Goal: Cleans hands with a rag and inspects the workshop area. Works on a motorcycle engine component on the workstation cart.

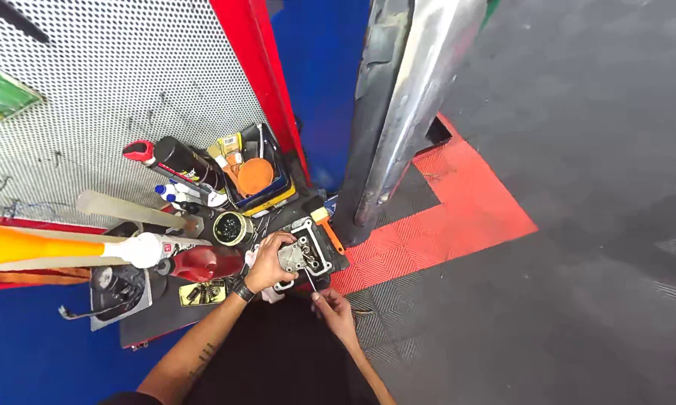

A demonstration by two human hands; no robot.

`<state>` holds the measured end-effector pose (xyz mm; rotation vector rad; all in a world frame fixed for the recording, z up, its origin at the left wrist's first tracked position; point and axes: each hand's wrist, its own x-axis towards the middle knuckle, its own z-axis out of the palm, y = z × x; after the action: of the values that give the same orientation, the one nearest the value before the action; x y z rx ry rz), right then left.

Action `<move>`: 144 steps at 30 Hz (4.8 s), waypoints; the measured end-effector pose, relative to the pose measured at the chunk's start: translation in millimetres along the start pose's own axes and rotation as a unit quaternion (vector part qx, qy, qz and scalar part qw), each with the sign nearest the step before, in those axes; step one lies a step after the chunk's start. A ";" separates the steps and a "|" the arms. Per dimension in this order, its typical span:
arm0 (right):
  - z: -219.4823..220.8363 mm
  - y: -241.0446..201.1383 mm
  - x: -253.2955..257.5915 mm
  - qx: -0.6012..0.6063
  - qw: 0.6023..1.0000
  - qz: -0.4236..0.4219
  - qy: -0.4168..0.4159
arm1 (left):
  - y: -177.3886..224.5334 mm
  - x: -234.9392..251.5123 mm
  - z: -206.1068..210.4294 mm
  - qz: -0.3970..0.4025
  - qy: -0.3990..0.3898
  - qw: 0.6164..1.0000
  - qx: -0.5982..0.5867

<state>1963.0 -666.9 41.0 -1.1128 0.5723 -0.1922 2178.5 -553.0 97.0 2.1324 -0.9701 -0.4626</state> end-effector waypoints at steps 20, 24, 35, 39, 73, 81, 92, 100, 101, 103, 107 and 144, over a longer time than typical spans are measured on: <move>2.0 11.0 2.5 0.116 0.992 0.024 -0.043 | 0.1 0.7 -2.2 0.006 -0.011 1.000 -0.011; -0.9 9.4 4.7 0.172 0.979 0.068 -0.085 | 0.2 0.8 -2.2 0.006 -0.010 1.000 -0.016; -2.1 7.4 3.6 0.223 0.964 0.132 -0.065 | -1.8 0.1 -0.9 0.015 0.000 1.000 -0.015; 3.3 4.2 0.3 0.169 0.981 0.095 -0.010 | -1.9 0.4 -0.3 0.022 0.000 1.000 -0.008; 3.1 3.7 1.0 0.179 0.978 0.088 -0.067 | 0.5 -0.5 -2.3 0.012 0.001 1.000 -0.020; 1.5 5.2 1.5 0.197 0.972 0.099 -0.083 | -0.8 -0.6 -2.2 0.018 0.000 1.000 -0.016; 0.6 2.1 3.0 0.218 0.963 0.139 -0.081 | -2.7 -1.0 -1.3 0.027 0.006 1.000 -0.012; 10.8 -2.0 -6.9 0.000 0.999 0.000 0.040 | -1.8 -0.7 -0.9 0.024 0.006 1.000 -0.010; 11.4 -1.4 -7.0 -0.004 0.999 -0.009 0.042 | -1.7 -0.5 -0.8 0.024 0.006 1.000 -0.008; 12.7 0.1 -7.4 -0.016 0.998 -0.031 0.048 | -1.2 -0.8 -1.4 0.022 0.008 1.000 -0.006; 13.7 1.2 -8.2 -0.027 0.996 -0.054 0.062 | -0.6 -0.4 -1.3 0.018 0.008 1.000 -0.009; 12.6 11.2 -6.6 -0.034 0.997 -0.065 0.035 | -3.8 -1.8 0.4 0.029 0.025 0.999 -0.014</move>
<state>1962.6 -649.2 37.3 -1.2150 0.5720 -0.3264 2178.9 -550.2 94.0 2.0748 -0.9883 -0.3916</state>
